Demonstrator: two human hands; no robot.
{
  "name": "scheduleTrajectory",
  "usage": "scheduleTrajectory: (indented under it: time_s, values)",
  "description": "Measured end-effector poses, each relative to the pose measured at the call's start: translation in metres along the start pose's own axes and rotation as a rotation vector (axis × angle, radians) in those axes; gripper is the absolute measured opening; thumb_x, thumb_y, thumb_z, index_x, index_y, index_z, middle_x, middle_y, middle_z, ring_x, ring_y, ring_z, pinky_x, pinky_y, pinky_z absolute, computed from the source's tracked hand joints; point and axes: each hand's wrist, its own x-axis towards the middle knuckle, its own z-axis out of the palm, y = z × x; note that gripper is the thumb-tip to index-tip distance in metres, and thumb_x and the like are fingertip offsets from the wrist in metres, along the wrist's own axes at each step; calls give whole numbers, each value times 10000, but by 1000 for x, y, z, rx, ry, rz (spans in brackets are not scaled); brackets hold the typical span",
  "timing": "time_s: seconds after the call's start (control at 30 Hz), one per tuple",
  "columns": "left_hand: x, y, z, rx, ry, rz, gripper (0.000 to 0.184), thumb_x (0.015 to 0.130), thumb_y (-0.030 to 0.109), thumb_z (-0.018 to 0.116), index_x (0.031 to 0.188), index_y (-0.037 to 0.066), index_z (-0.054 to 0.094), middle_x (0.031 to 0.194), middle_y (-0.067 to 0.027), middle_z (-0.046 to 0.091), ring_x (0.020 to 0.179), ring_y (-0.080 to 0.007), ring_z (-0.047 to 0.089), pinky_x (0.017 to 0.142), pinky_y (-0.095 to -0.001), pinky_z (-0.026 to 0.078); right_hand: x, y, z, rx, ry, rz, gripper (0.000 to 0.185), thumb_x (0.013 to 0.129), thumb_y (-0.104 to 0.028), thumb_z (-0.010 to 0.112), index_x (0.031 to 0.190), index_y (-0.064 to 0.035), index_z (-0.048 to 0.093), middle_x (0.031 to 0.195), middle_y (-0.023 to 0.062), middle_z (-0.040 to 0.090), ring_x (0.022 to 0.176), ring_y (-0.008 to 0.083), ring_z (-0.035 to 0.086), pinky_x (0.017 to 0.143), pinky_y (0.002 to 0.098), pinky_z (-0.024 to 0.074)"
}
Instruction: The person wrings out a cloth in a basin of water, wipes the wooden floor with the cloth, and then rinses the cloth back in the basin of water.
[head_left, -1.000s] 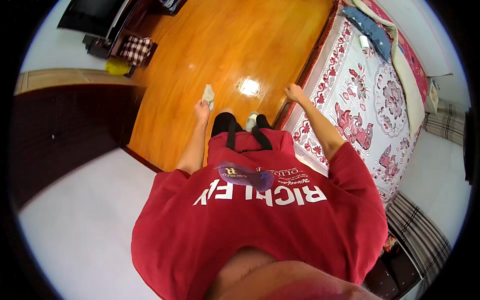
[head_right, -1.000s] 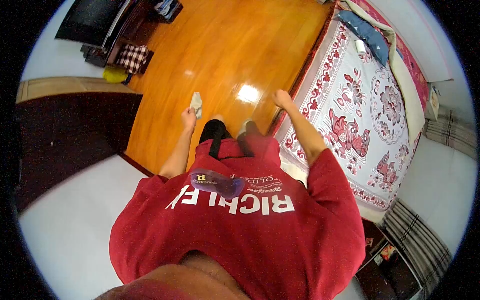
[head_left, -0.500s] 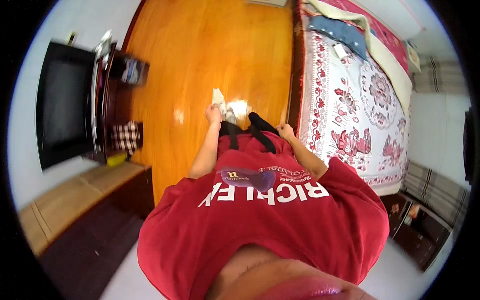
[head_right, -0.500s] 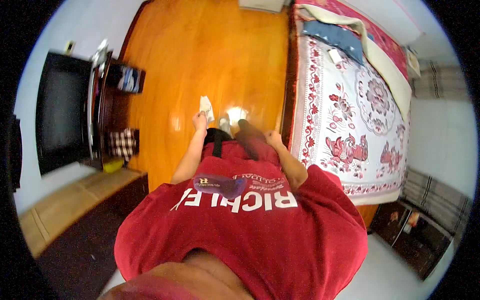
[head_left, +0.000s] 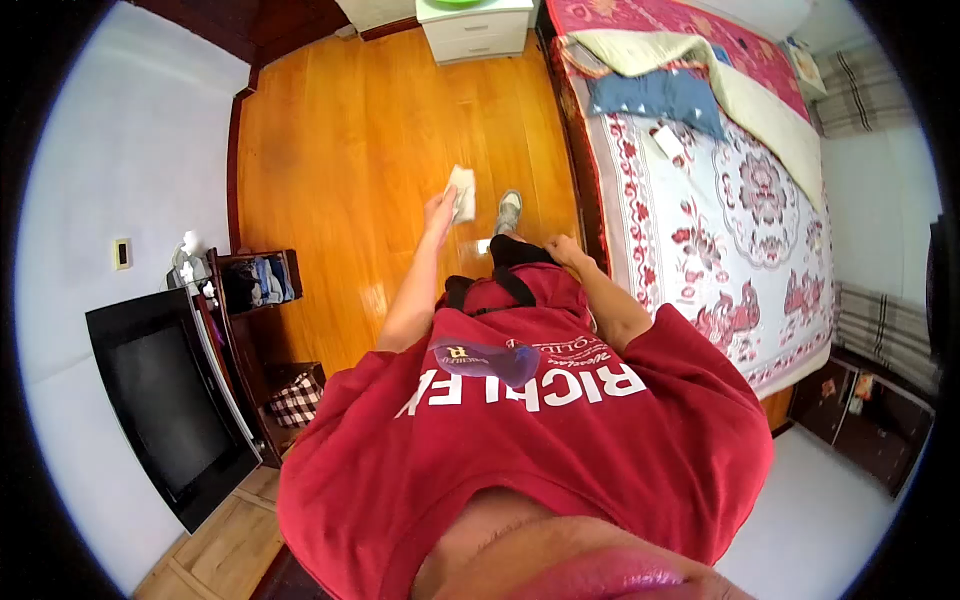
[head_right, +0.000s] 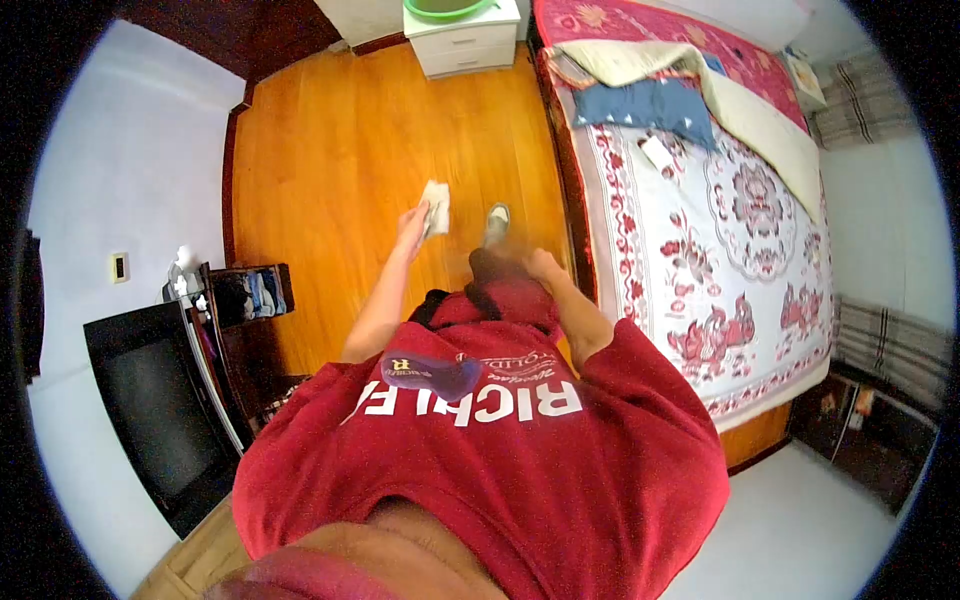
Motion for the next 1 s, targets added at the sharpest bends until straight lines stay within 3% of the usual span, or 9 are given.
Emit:
scheduleTrajectory:
  time_s: [0.13, 0.2, 0.27, 0.43, 0.67, 0.73, 0.87, 0.97, 1.0]
  values:
    - [15, 6, -51, 296, 167, -53, 433, 798, 373, 715, 957, -27, 668, 824, -83, 672, 725, -160, 620, 653, -311, 489, 62, -39, -78, 59, 13, -44, 288, 870, -269, 539, 922, -28, 687, 872, 188, 694, 800, 287, 683, 741, 365, 534]
    - [39, -40, -96, 299, 329, -54, 425, 801, 353, 708, 977, -31, 660, 842, -95, 672, 715, -179, 627, 639, -326, 497, 121, -50, -121, 143, -42, -52, 283, 878, -249, 536, 912, -11, 685, 863, 169, 702, 744, 249, 692, 708, 341, 541]
    - [15, -17, -110, 156, 390, -109, 413, 803, 343, 702, 971, -32, 658, 846, -103, 669, 723, -194, 629, 642, -339, 502, 167, -36, -134, 198, -108, -85, 265, 892, -211, 535, 918, 9, 680, 840, 115, 710, 670, 180, 686, 622, 302, 540]
    - [23, -26, -136, 132, 692, -180, 366, 898, 306, 573, 990, -40, 647, 878, -114, 662, 752, -201, 629, 649, -347, 505, 239, -86, -202, 355, -158, 13, 258, 909, -218, 536, 932, 2, 668, 768, 88, 690, 667, 168, 681, 547, 282, 520]
    - [141, 43, -131, 113, 665, -294, 447, 944, 365, 495, 1071, -42, 631, 920, -109, 658, 796, -197, 624, 691, -332, 503, 353, -156, -245, 267, -199, -58, 260, 901, -233, 545, 945, -3, 661, 820, 81, 694, 706, 171, 685, 604, 278, 530]
    - [204, 83, -122, 59, 578, -239, 489, 950, 401, 478, 1081, -46, 627, 924, -106, 661, 791, -189, 624, 690, -327, 503, 376, -188, -258, 282, -174, -134, 261, 898, -230, 546, 960, -2, 656, 840, 83, 696, 730, 173, 687, 638, 282, 535]
    - [321, 163, -87, 230, 315, -93, 509, 958, 412, 465, 1079, -55, 627, 942, -116, 667, 820, -192, 627, 690, -324, 498, 409, -234, -270, 433, -133, -18, 270, 898, -239, 544, 963, -2, 656, 849, 84, 695, 748, 166, 684, 654, 290, 534]
    - [396, 230, -33, 133, 225, 35, 503, 964, 405, 464, 1007, -63, 643, 908, -114, 670, 810, -190, 620, 706, -332, 479, 451, -255, -275, 364, -116, -173, 283, 903, -259, 547, 963, -5, 656, 846, 87, 696, 754, 182, 680, 648, 304, 525]
    - [411, 255, -15, 165, 168, 16, 514, 969, 410, 451, 996, -65, 644, 905, -117, 670, 814, -189, 618, 721, -335, 474, 455, -267, -282, 339, 9, -199, 288, 906, -268, 557, 966, -4, 657, 844, 91, 695, 764, 185, 677, 657, 307, 522]
